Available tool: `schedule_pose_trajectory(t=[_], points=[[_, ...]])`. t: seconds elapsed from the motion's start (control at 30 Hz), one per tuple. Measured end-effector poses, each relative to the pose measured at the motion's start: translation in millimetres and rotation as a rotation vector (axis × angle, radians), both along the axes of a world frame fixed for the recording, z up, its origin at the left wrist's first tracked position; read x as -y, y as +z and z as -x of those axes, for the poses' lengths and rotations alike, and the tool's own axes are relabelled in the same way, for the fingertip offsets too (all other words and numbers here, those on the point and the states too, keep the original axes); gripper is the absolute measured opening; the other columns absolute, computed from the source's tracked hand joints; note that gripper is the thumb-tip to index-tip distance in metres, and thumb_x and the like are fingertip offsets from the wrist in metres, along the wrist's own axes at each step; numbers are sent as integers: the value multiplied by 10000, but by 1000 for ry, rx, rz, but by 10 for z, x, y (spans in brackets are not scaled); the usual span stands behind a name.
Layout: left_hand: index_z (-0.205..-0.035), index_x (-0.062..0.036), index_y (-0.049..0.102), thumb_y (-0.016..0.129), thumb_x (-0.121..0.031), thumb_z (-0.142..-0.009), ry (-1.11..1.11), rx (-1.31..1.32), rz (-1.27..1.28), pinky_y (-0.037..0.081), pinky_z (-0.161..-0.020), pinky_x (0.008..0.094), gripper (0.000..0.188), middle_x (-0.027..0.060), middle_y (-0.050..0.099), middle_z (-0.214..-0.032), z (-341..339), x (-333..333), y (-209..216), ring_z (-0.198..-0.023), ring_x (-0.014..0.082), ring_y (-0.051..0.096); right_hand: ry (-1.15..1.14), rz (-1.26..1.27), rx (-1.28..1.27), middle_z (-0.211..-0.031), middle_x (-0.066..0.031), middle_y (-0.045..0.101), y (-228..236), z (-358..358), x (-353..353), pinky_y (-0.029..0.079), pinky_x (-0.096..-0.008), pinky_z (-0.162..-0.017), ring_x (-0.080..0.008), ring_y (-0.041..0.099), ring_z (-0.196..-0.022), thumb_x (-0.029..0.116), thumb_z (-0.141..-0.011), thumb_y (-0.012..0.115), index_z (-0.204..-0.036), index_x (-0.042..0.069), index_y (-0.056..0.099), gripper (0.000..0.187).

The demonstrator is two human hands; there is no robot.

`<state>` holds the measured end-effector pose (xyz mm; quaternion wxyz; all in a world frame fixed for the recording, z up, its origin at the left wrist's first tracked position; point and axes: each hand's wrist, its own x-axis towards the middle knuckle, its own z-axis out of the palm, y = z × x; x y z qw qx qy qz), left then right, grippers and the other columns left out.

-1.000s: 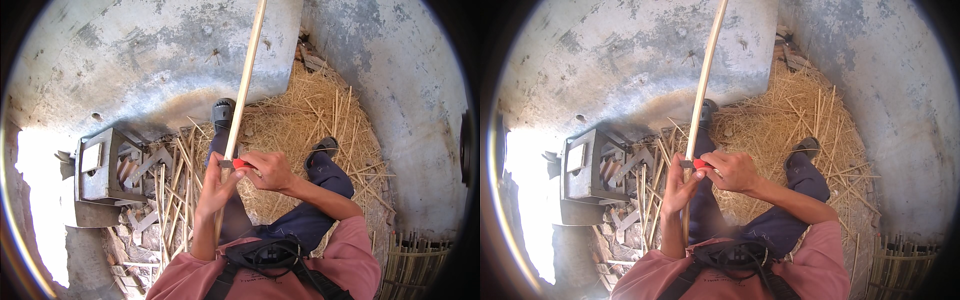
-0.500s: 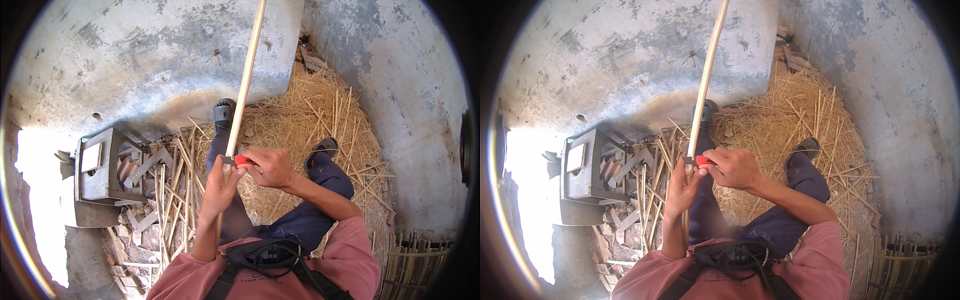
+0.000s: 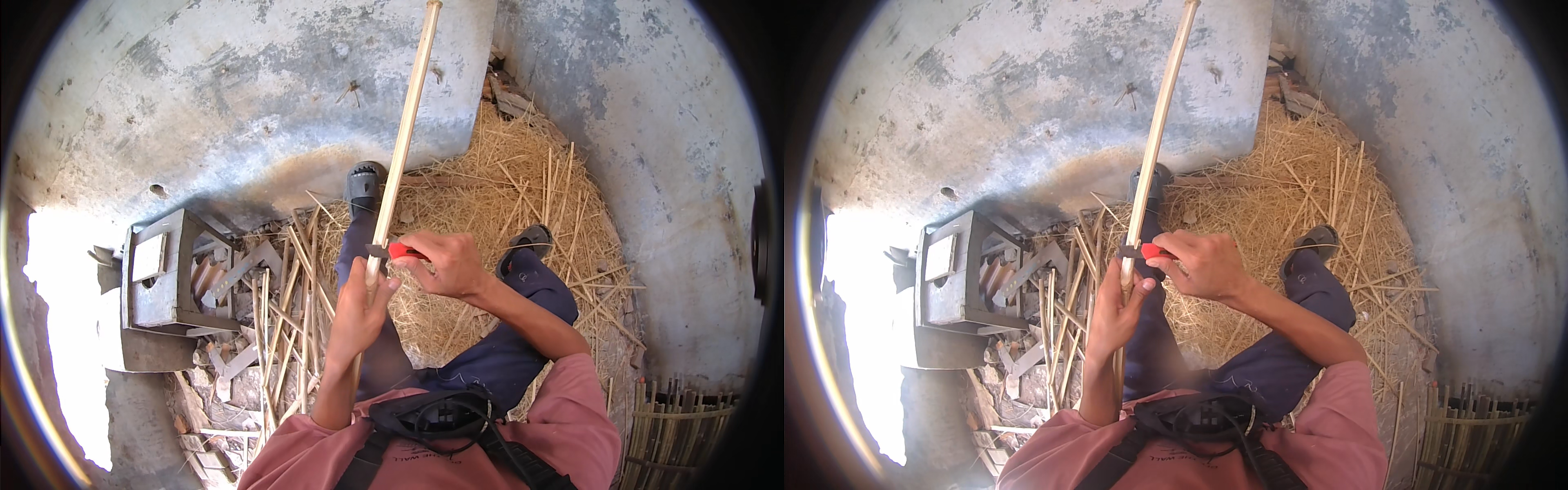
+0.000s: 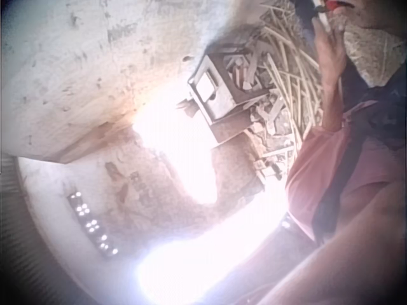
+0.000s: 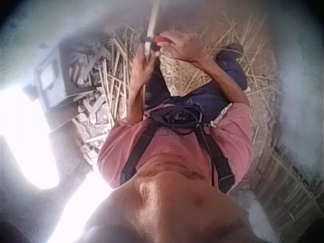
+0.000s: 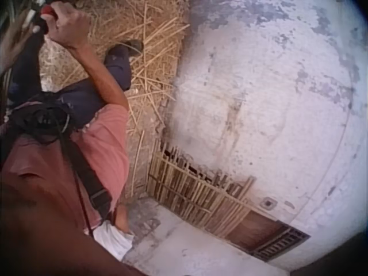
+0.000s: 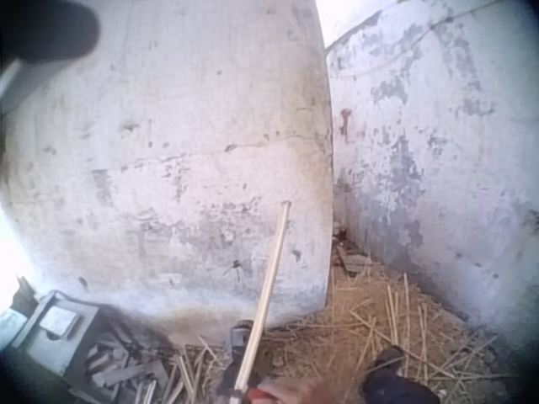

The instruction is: The person whittles the end of a long thin wooden rod with a small knife, rotating the rod and making repeated shallow cuts to taper the tip.

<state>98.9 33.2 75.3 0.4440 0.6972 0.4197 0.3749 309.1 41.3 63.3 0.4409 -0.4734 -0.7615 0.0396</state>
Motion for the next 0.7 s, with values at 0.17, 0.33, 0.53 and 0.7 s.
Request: schedule_pose_trajectory(t=[0.17,0.33,0.53,0.7], points=[[-1054,22,490,716,-109,-1030,-13,-51,-46,456,-604,381,262,131,601,-753,21,91,-20,-651,215,564,-32,29,-77,-863,-84,755,126,-96,-88,548,-358,-574,-267,733,-673,259,-955,778,-1033,77,759,199],[-1022,0,488,730,-130,-1027,-9,-62,-2,457,-621,376,275,121,592,-759,49,136,-107,-662,224,557,-50,39,-136,-785,-91,721,104,-196,-171,529,-339,-569,-232,699,-629,250,-972,762,-1042,62,762,201],[-1007,-20,481,732,-149,-1027,-48,-119,112,466,-642,377,283,116,594,-763,177,403,-240,-698,245,581,-275,203,-217,-679,-54,665,138,-779,-518,424,-350,-529,-188,588,-548,390,-1051,669,-1133,62,768,352],[-1013,-25,487,732,-144,-1022,-98,-149,184,475,-651,384,272,123,593,-773,304,601,-337,-710,264,599,-427,101,-227,-677,-29,621,64,-1323,-793,392,-324,-557,-140,547,-590,402,-1076,626,-1181,55,763,388]])
